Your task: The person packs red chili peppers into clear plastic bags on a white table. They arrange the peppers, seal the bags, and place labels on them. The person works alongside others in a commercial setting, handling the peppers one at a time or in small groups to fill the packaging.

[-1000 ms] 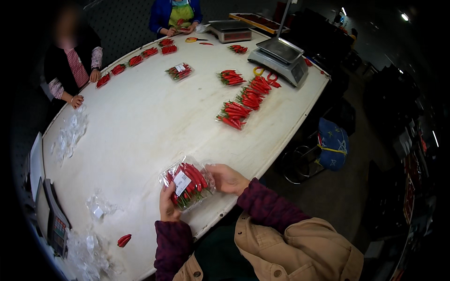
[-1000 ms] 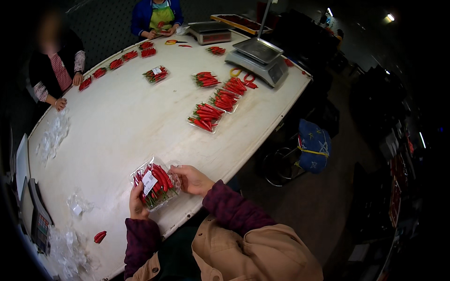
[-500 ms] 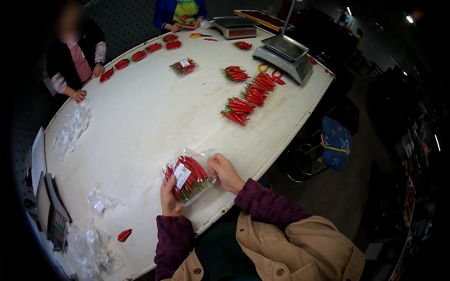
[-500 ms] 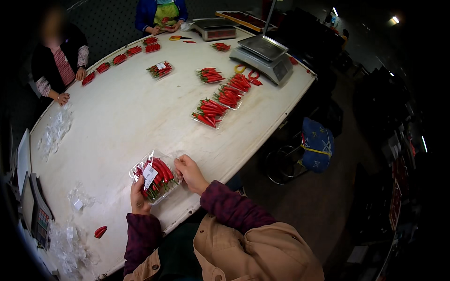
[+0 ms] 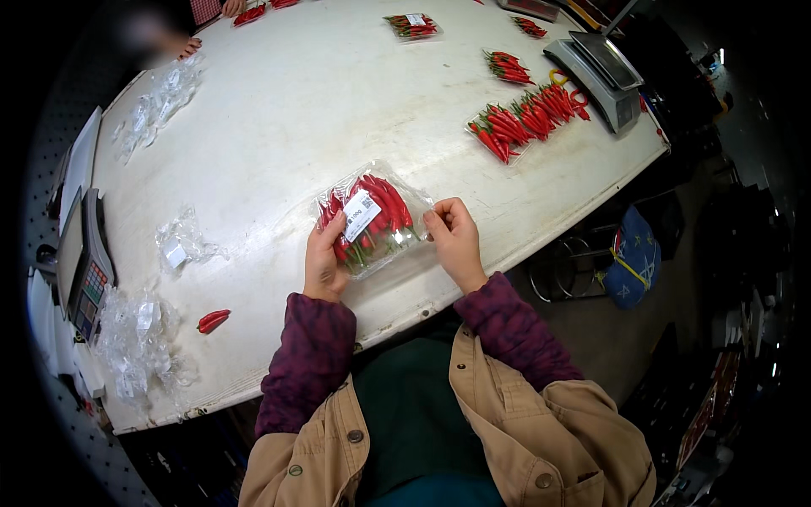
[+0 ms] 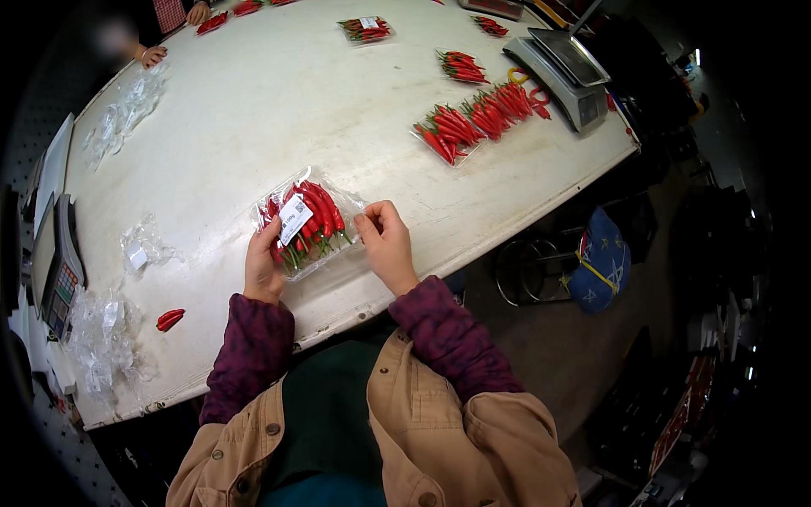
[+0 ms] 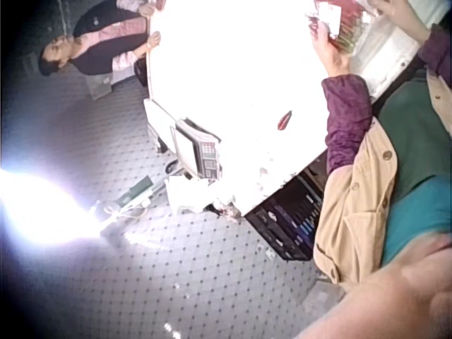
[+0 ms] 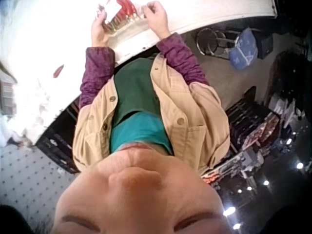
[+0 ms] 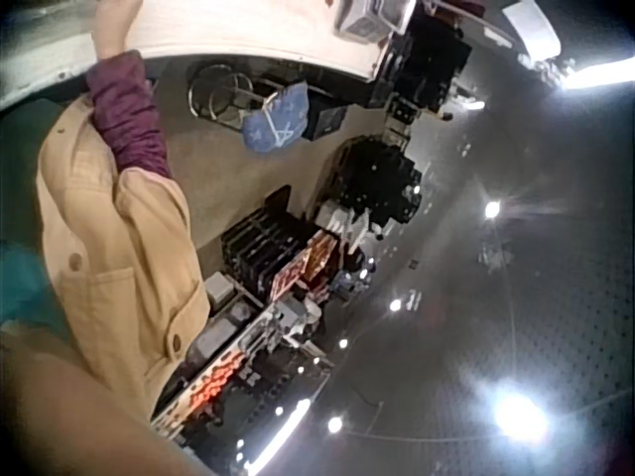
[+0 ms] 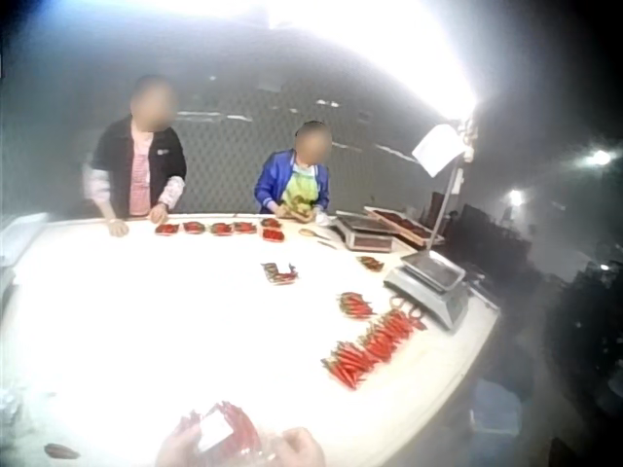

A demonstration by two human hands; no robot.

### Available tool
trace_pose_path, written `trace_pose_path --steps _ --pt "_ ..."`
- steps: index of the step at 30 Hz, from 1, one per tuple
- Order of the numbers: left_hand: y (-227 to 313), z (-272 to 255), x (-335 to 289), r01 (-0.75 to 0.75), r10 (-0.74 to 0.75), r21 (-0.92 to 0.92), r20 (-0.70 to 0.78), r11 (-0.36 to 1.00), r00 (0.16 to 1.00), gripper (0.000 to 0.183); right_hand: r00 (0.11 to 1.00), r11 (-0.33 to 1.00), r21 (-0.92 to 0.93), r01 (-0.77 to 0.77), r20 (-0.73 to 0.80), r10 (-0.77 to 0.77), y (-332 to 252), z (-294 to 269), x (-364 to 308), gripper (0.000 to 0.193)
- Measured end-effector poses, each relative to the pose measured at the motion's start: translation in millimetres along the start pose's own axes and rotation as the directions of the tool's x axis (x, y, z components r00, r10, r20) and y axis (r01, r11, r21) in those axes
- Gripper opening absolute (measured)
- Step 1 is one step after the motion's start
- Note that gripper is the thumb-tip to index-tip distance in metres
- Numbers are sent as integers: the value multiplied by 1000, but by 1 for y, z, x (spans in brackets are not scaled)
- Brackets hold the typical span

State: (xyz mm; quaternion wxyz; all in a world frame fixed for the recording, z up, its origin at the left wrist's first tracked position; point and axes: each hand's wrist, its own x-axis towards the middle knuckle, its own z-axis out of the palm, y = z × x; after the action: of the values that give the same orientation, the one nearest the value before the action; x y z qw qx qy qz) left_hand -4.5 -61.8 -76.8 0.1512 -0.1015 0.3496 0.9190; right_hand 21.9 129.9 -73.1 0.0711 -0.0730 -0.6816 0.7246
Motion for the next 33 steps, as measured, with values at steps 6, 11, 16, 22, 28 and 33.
trace_pose_path --steps 6,11,16,22,28,33 --pt "-6 -18 10 6 -6 -76 10 997 1000 28 995 978 -206 38 -79 -55 -2 4 2 11" --pt "-6 -7 11 -71 71 -13 0 997 997 30 993 964 -247 100 -32 -111 -2 -3 7 11" --pt "-10 -3 10 -45 45 -3 2 999 999 29 973 920 318 -230 51 226 2 -5 8 13" --pt "-10 3 10 8 -11 -74 -37 997 999 29 980 926 321 -198 78 183 11 -2 7 13" --pt "-8 -11 11 -16 15 -27 -22 1000 1000 30 967 932 -258 254 46 -251 2 1 -4 13" --pt "-11 -11 11 -14 14 -21 -19 1000 1000 30 964 914 -308 262 39 -263 -13 1 -7 12"
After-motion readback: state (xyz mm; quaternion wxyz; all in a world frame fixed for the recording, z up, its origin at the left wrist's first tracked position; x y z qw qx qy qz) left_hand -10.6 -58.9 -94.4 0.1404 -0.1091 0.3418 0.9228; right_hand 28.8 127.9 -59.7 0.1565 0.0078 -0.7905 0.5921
